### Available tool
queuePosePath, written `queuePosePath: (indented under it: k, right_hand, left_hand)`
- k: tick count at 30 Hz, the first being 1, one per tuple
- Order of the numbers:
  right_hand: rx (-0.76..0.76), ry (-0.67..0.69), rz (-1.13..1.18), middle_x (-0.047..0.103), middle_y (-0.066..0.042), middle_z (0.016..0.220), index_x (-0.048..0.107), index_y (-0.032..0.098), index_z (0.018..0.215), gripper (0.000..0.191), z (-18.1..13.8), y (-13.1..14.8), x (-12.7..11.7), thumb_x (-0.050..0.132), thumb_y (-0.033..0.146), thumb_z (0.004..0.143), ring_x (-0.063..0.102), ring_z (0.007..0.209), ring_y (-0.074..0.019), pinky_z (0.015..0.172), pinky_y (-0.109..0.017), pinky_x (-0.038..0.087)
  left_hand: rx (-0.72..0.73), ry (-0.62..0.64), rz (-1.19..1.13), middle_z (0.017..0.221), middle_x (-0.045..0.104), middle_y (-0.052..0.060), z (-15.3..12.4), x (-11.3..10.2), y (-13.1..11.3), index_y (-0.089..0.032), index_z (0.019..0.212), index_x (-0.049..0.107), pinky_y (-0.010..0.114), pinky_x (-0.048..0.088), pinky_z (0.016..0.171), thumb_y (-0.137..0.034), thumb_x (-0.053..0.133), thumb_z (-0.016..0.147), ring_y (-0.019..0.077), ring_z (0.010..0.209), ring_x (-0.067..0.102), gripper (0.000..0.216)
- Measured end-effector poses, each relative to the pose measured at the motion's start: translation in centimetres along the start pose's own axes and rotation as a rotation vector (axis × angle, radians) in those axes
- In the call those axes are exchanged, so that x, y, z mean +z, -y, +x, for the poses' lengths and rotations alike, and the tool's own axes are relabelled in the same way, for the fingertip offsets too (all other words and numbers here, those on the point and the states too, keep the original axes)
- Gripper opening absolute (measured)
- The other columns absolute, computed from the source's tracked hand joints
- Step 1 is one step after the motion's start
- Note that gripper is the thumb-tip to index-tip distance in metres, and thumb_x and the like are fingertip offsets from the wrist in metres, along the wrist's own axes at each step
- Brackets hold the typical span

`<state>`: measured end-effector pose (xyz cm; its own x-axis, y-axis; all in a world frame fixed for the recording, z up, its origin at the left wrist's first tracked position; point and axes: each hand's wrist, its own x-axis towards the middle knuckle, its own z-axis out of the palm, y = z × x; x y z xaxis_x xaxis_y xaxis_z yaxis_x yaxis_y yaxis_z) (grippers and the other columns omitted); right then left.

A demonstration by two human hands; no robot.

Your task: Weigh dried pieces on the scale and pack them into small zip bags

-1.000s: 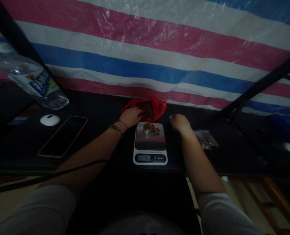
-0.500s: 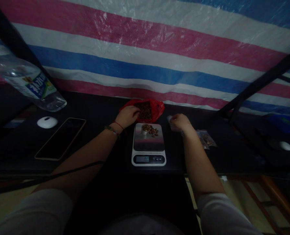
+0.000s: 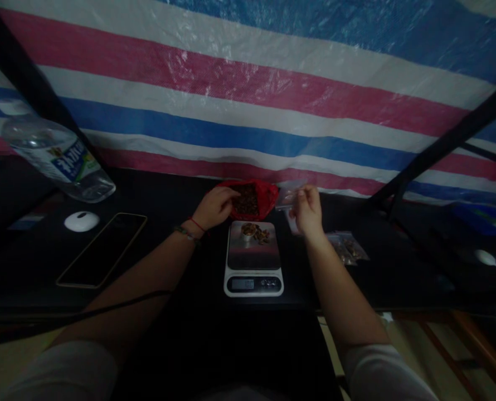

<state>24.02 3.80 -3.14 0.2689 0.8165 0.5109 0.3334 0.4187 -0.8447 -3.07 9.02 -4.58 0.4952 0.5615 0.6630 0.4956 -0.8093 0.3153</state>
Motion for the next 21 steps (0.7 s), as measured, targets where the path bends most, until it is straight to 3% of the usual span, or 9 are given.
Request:
queuePosePath:
  k: [4,6,9,12,16,18,21]
  right_hand:
    - [-0.029,0.169,0.159,0.058,0.002,0.078,0.051,0.025,0.095,0.019,-2.0,1.6,2.5,0.05,0.042,0.088,0.059,0.06,-0.0116,0.051,-0.023,0.052]
    - [-0.091,0.221,0.08,0.061,0.001,0.079,0.055,0.024,0.093,0.016,-2.5,2.1,3.0,0.05,0.039,0.089,0.061,0.067,-0.0132,0.06,-0.026,0.055]
    - [-0.184,0.285,-0.113,0.065,-0.002,0.082,0.062,0.022,0.089,0.016,-2.9,2.4,3.4,0.051,0.033,0.088,0.063,0.076,-0.0154,0.072,-0.029,0.053]
    - [-0.169,0.329,-0.13,0.068,-0.004,0.085,0.065,0.021,0.088,0.015,-3.1,2.1,4.0,0.055,0.032,0.085,0.064,0.081,-0.0169,0.078,-0.031,0.052]
    - [-0.032,0.311,0.171,0.069,-0.005,0.1,0.062,0.023,0.104,0.03,-3.1,1.4,4.7,0.066,0.033,0.076,0.066,0.091,-0.0179,0.081,-0.032,0.053]
    - [0.013,0.289,0.269,0.069,-0.005,0.101,0.059,0.024,0.11,0.04,-3.0,1.0,4.9,0.069,0.032,0.073,0.066,0.092,-0.018,0.081,-0.032,0.054]
    - [0.079,0.263,0.218,0.071,-0.004,0.089,0.064,0.022,0.102,0.032,-2.8,0.7,4.7,0.067,0.033,0.073,0.067,0.082,-0.0173,0.076,-0.031,0.054]
  left_hand:
    - [0.149,-0.14,-0.077,0.131,0.052,0.014,0.1,-0.6,-1.8,-0.016,0.135,0.039,0.046,0.041,0.101,-0.032,0.056,0.08,0.0274,0.12,0.049,0.06]
    - [0.185,-0.177,-0.078,0.138,0.045,0.015,0.2,-0.7,-2.6,-0.018,0.14,0.031,0.049,0.037,0.104,-0.035,0.059,0.079,0.0293,0.126,0.043,0.069]
    - [0.159,-0.176,-0.083,0.136,0.047,0.015,0.2,-0.5,-3.4,-0.019,0.139,0.032,0.048,0.038,0.103,-0.033,0.06,0.08,0.0286,0.125,0.045,0.067]
    - [0.077,-0.148,-0.124,0.126,0.055,0.014,0.2,-0.2,-3.4,-0.017,0.134,0.04,0.045,0.042,0.1,-0.031,0.058,0.082,0.0262,0.117,0.052,0.057]
    - [-0.159,-0.187,-0.275,0.107,0.065,0.009,0.1,0.6,-2.7,-0.018,0.118,0.053,0.036,0.051,0.088,-0.028,0.052,0.087,0.0193,0.097,0.062,0.033]
    - [-0.271,-0.26,-0.406,0.101,0.065,0.007,0.2,1.1,-2.2,-0.018,0.115,0.052,0.032,0.054,0.081,-0.03,0.053,0.087,0.0169,0.089,0.064,0.031]
    - [-0.351,-0.306,-0.597,0.09,0.065,0.004,0.4,1.8,-2.1,-0.018,0.117,0.047,0.028,0.055,0.071,-0.03,0.056,0.085,0.014,0.077,0.065,0.036]
